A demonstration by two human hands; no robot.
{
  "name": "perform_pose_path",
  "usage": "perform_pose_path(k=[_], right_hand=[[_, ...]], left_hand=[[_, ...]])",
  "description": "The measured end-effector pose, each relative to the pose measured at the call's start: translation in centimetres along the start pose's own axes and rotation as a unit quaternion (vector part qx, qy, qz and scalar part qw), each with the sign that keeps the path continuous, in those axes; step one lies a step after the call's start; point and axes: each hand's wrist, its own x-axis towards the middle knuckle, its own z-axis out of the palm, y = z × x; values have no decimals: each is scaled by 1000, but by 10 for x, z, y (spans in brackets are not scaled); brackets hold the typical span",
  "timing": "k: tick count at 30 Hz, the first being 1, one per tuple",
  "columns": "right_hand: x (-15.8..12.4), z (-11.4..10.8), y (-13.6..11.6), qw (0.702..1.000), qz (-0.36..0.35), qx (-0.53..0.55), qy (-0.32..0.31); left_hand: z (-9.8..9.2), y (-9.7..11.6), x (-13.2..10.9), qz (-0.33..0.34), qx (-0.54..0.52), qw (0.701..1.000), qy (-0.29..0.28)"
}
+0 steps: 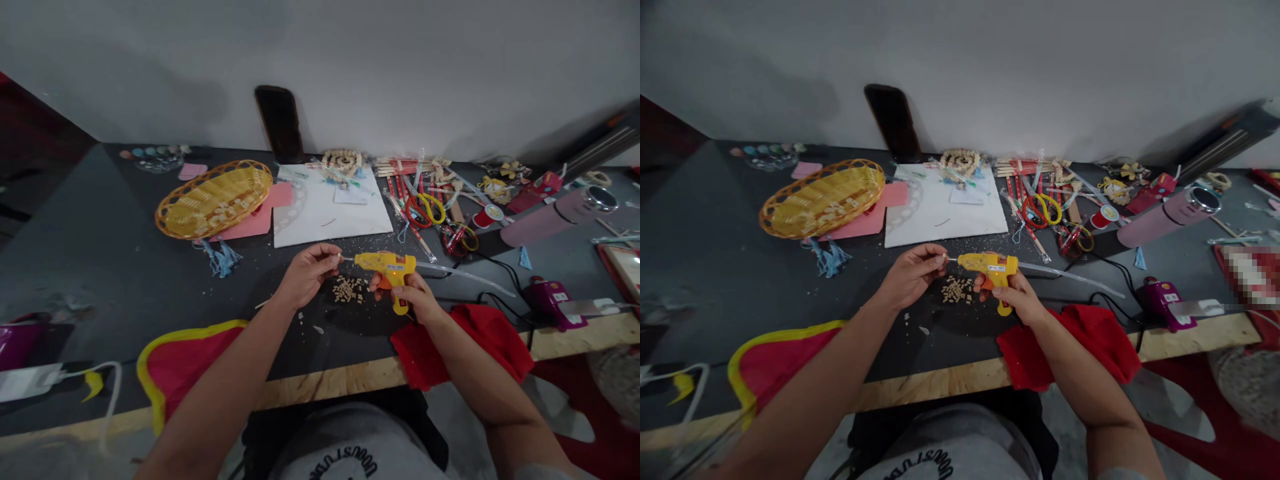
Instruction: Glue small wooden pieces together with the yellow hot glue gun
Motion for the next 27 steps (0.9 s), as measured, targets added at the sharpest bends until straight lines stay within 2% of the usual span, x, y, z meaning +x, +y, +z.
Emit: perform_pose_path(k=[27], right_hand=[[-1,4,-1,1000,3,-5,12]], left_hand=[[-2,-1,1,-9,-1,1000,-9]])
